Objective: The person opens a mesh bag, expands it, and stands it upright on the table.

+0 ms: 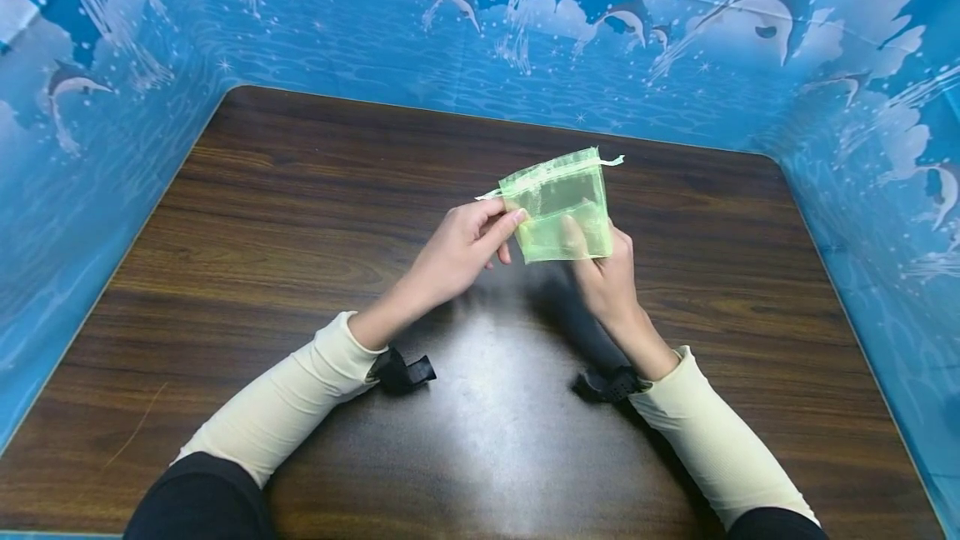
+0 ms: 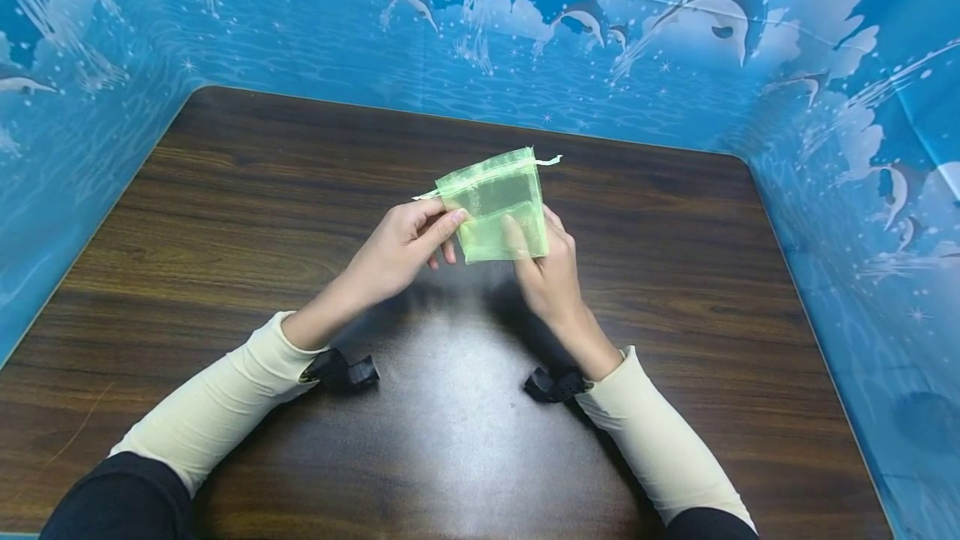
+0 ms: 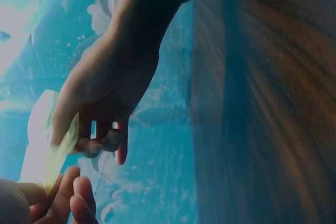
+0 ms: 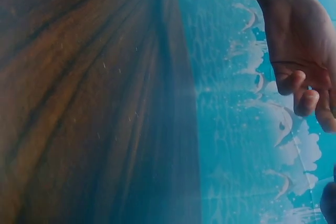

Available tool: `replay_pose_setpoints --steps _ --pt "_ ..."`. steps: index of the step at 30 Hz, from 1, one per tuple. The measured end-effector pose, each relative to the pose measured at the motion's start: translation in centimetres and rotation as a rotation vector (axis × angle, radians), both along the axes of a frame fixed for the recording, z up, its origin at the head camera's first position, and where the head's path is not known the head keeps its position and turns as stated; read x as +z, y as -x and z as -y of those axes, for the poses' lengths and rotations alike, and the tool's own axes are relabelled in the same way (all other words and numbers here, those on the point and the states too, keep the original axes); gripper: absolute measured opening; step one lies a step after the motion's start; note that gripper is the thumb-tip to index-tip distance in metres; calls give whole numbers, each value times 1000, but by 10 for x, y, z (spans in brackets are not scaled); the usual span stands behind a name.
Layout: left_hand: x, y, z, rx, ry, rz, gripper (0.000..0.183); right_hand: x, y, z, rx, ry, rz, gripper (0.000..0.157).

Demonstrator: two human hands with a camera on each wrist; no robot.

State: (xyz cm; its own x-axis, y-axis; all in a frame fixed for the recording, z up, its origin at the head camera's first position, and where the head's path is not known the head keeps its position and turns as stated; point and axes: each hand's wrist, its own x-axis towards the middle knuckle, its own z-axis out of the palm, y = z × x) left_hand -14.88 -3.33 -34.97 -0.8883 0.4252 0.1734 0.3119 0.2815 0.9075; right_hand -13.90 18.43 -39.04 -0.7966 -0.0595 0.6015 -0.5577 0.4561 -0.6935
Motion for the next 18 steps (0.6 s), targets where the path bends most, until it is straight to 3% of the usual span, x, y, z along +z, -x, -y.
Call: replay_pose_setpoints --steps 7,10,13,15,18 --pt "4 12 12 91 -17 11 27 4 5 -3 31 -79 146 22" --pt "5 13 13 76 -34 40 27 3 6 1 85 -22 316 32" --pt "6 13 11 43 -37 65 28 2 5 6 148 107 474 32" --pt "6 12 9 19 -35 95 29 1 4 9 142 194 490 22" --pt "4 8 5 -28 -3 124 38 0 2 11 99 279 388 6"
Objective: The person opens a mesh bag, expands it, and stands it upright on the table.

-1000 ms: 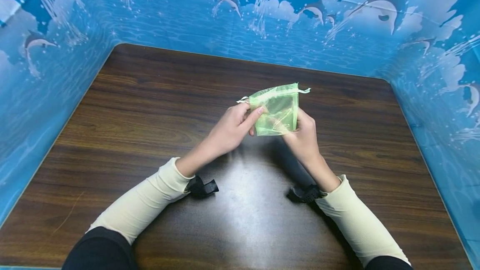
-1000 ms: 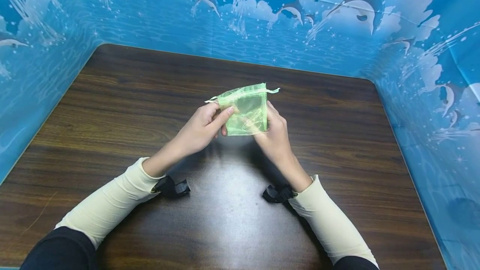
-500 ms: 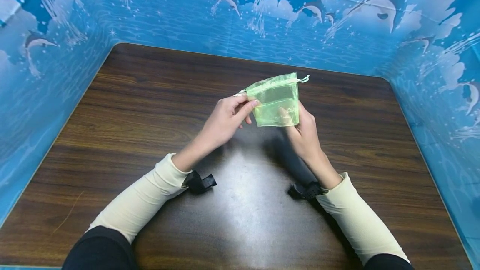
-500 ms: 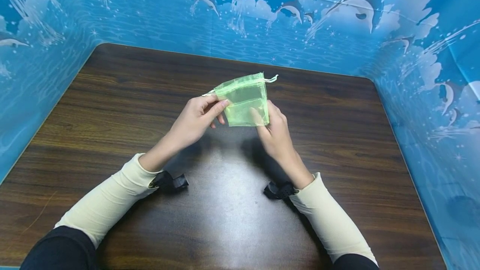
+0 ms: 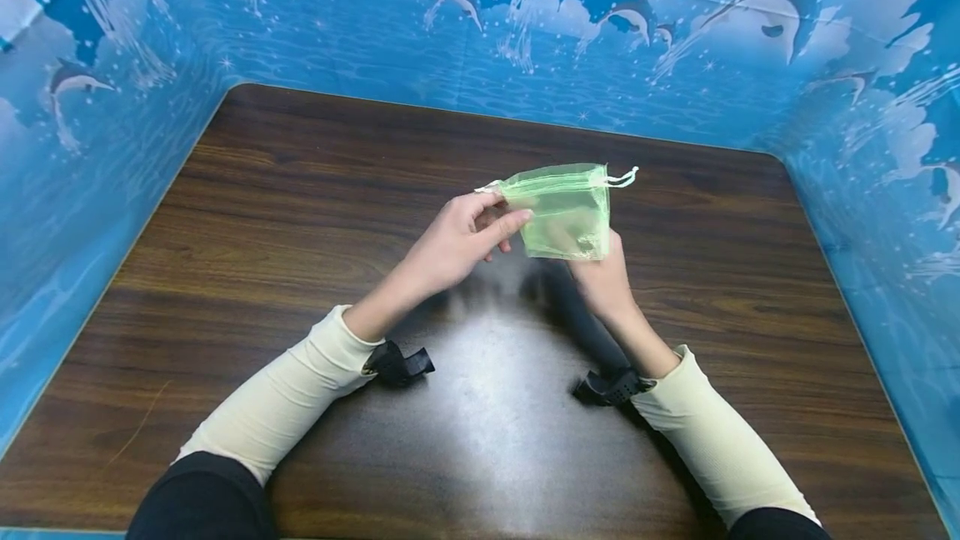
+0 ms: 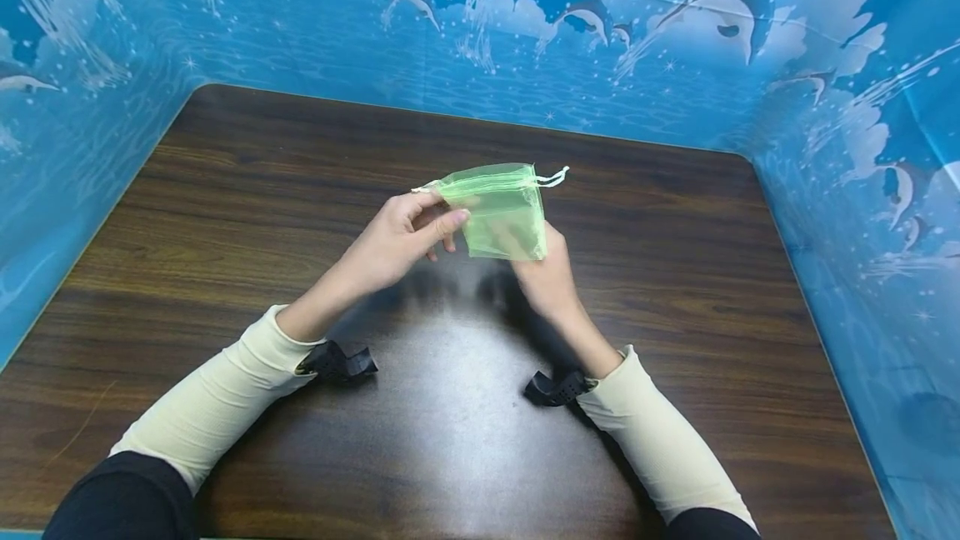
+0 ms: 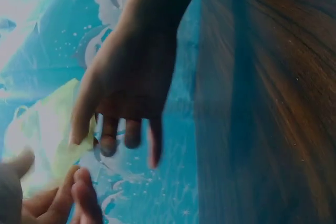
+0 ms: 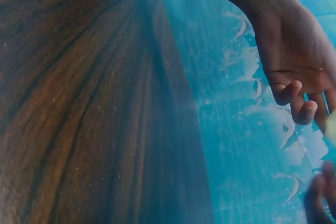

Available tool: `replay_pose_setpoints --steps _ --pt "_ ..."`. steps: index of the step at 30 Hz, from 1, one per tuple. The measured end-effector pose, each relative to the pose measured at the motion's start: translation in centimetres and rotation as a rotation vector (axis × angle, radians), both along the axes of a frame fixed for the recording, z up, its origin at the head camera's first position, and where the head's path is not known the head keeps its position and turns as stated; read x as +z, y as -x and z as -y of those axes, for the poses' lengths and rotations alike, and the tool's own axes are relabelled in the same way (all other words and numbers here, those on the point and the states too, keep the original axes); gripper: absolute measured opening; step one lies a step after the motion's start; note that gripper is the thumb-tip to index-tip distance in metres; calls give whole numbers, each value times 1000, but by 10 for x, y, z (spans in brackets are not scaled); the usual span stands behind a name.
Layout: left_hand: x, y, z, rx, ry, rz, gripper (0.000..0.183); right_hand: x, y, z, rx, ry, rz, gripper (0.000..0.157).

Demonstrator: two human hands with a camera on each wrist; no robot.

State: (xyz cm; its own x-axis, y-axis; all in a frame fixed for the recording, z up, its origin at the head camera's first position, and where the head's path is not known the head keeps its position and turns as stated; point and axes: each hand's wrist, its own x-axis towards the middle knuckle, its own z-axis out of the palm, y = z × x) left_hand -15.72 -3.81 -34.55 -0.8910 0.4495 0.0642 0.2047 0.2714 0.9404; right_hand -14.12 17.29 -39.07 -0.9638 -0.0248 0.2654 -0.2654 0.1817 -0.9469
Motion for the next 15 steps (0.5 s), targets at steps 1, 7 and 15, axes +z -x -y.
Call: replay_pose_setpoints --steps 1,7,15 --pt "-1 -2 -2 -17 19 4 45 0 -1 1 -22 22 -38 4" --pt "-12 -12 -16 -13 77 -69 55 -3 -6 7 -52 41 -207 9" --pt "-13 -17 -17 216 120 -303 18 -8 -7 5 -109 -163 -409 33"
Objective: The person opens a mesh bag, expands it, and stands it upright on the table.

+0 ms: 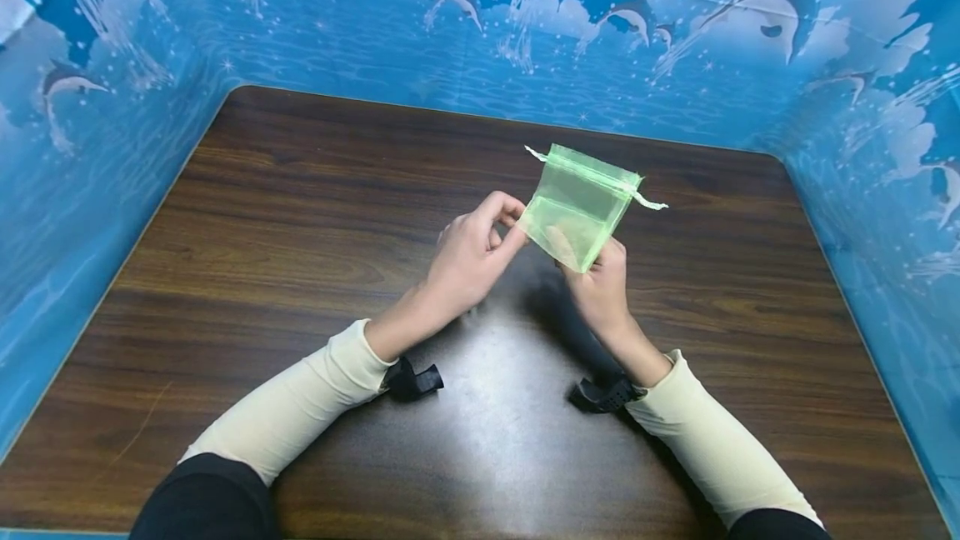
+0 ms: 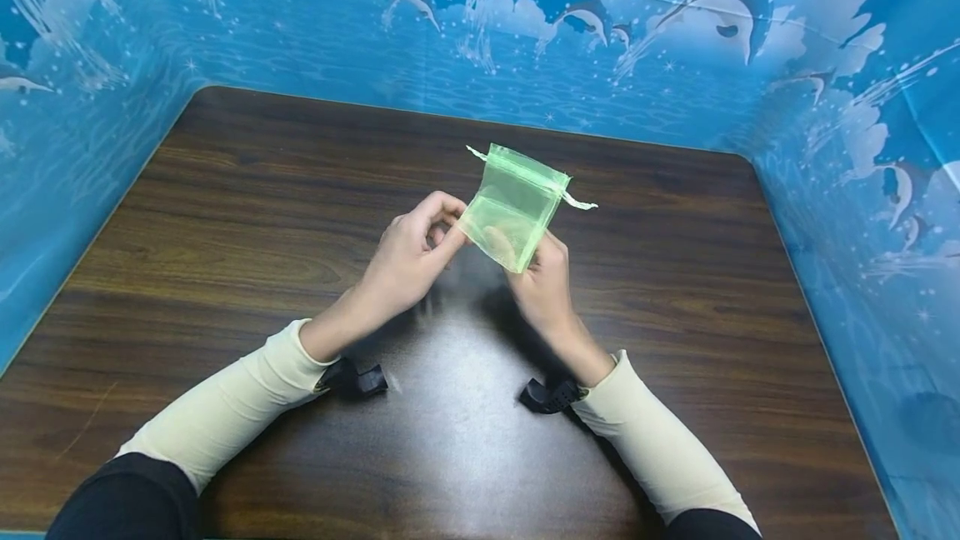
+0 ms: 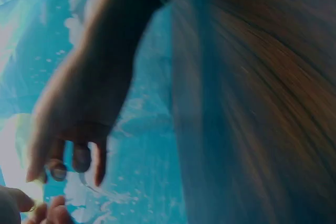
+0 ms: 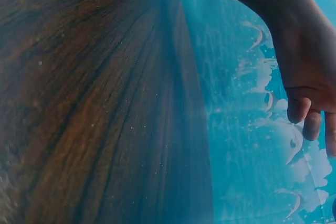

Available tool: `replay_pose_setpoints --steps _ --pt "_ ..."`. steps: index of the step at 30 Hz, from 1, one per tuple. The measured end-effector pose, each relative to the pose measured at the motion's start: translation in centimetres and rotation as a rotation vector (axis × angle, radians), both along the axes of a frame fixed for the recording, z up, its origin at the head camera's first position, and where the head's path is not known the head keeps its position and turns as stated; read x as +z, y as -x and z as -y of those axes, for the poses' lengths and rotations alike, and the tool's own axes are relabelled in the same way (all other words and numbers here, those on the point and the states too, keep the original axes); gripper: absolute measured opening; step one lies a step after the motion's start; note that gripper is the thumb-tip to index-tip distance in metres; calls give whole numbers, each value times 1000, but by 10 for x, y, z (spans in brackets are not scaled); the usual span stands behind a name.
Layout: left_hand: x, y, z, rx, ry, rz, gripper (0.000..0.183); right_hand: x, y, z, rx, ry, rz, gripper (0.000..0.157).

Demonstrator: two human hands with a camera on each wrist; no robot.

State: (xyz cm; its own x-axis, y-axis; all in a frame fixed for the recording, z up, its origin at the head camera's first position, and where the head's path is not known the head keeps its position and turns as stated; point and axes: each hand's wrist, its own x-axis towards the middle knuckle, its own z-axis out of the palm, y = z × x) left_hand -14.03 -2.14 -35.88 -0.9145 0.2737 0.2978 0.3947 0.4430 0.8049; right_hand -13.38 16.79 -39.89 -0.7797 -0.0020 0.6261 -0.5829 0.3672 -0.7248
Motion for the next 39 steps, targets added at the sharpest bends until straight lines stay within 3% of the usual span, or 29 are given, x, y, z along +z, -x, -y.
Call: replay_pose_setpoints --steps 7,10,15,19,25,33,36,39 --pt "-7 0 0 142 122 -266 4 13 -5 0 15 26 105 20" --pt "-7 1 1 165 135 -250 10 14 -5 -1 7 13 56 20" --pt "-7 3 4 163 158 -149 17 10 -9 2 7 -122 -89 32" --pt "-7 5 3 183 188 -167 24 6 -9 3 5 -143 -138 18" --pt "-11 3 1 219 193 -268 21 2 -5 2 -48 -142 -113 6" --pt "-13 -4 -6 221 195 -564 14 8 -5 -3 -42 -162 120 20" --pt "-14 -8 -8 190 194 -633 13 12 -4 -5 -61 -167 109 20" --pt "-13 -10 -9 182 179 -627 15 11 -1 -8 -83 -164 25 26"
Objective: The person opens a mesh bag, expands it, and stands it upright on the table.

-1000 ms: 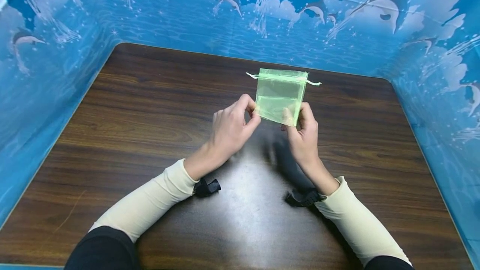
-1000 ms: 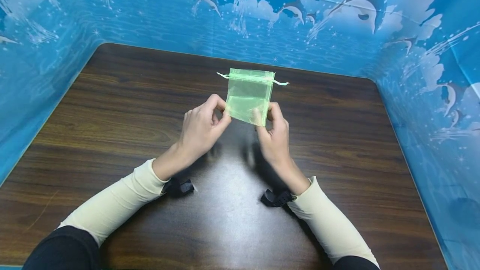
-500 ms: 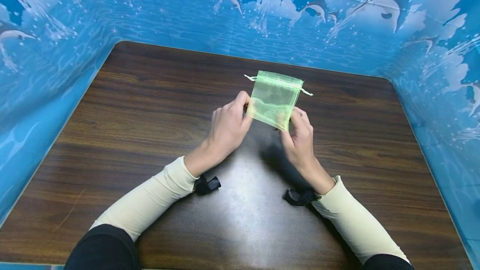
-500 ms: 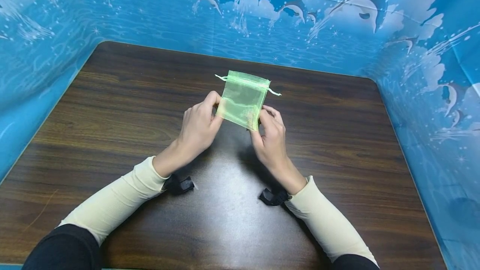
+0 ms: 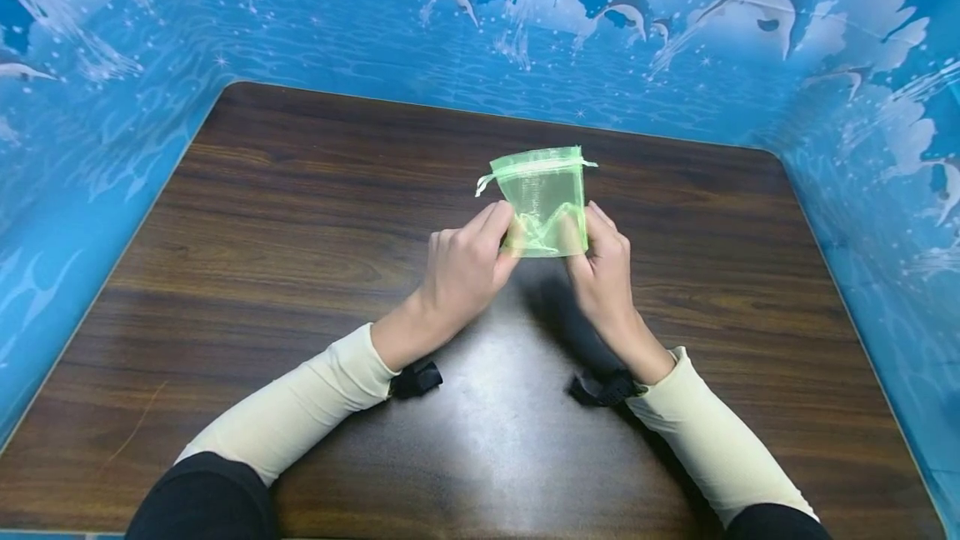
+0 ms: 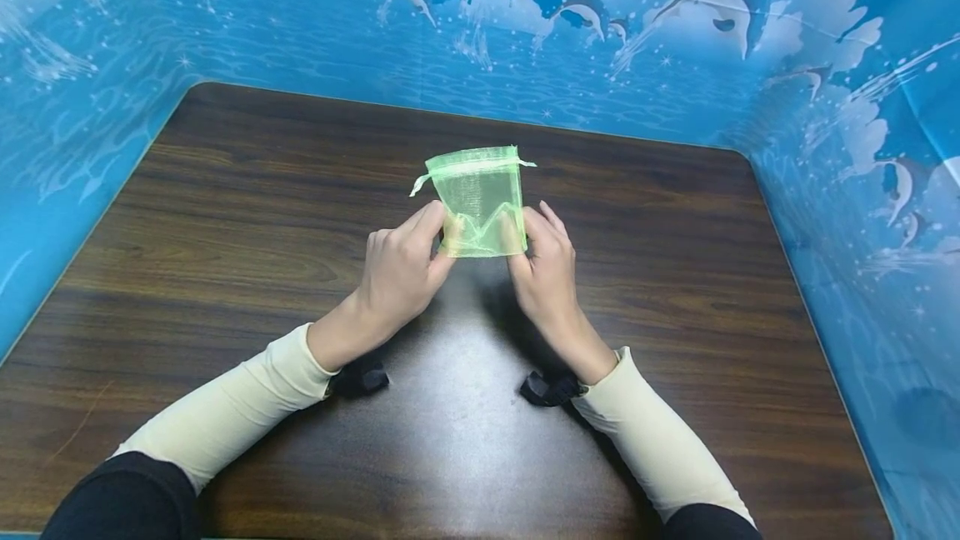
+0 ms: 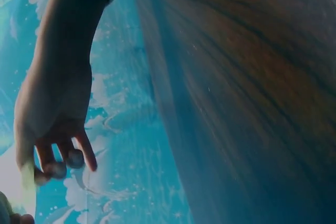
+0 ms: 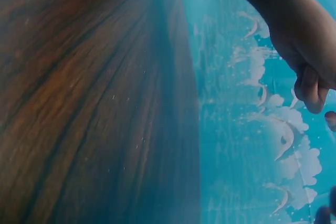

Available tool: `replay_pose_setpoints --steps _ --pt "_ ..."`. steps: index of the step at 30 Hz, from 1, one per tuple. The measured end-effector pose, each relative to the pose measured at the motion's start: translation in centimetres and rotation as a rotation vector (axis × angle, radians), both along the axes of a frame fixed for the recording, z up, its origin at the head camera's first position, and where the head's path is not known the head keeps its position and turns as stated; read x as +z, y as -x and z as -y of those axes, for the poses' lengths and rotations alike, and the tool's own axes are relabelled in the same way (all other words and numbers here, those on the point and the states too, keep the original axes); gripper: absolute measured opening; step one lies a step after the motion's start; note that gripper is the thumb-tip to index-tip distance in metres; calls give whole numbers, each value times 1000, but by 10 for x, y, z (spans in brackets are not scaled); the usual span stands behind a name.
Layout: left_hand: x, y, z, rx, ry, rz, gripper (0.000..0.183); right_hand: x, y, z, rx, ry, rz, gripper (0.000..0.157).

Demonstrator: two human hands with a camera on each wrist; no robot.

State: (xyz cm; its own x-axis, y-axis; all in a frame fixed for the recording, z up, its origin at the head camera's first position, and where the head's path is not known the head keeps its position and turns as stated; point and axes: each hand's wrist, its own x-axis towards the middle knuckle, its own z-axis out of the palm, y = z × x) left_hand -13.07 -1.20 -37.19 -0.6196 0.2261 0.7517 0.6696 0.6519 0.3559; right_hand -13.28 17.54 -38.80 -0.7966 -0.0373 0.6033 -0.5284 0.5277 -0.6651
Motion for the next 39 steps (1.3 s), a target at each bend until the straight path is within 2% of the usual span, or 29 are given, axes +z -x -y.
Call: replay_pose_setpoints --steps 2,5,11,14,18,20,25,30,33,39 --pt "0 1 0 11 -34 28 15 -1 2 0 -5 6 -69 34" --pt "0 2 1 34 -74 65 15 -3 1 2 -7 32 -128 32" --pt "-2 3 0 39 -102 117 9 -7 -4 9 11 72 -81 17" --pt "-4 4 -1 30 -101 118 8 -6 -3 9 44 146 -55 15" --pt "-6 4 -2 21 -79 55 9 -3 2 4 42 211 -54 25" --pt "-6 4 -3 12 -61 16 11 -2 3 1 12 188 -76 30" --pt "-5 3 -3 -22 -35 -60 15 1 6 -2 -24 133 -162 16" --pt "-3 4 -4 -25 -62 -111 17 0 7 -3 -36 126 -231 20" --pt "-2 7 -2 12 -85 -77 16 -1 6 -2 -40 123 -292 24" --pt "-5 10 1 96 -104 73 16 -3 5 3 -7 117 -417 24"
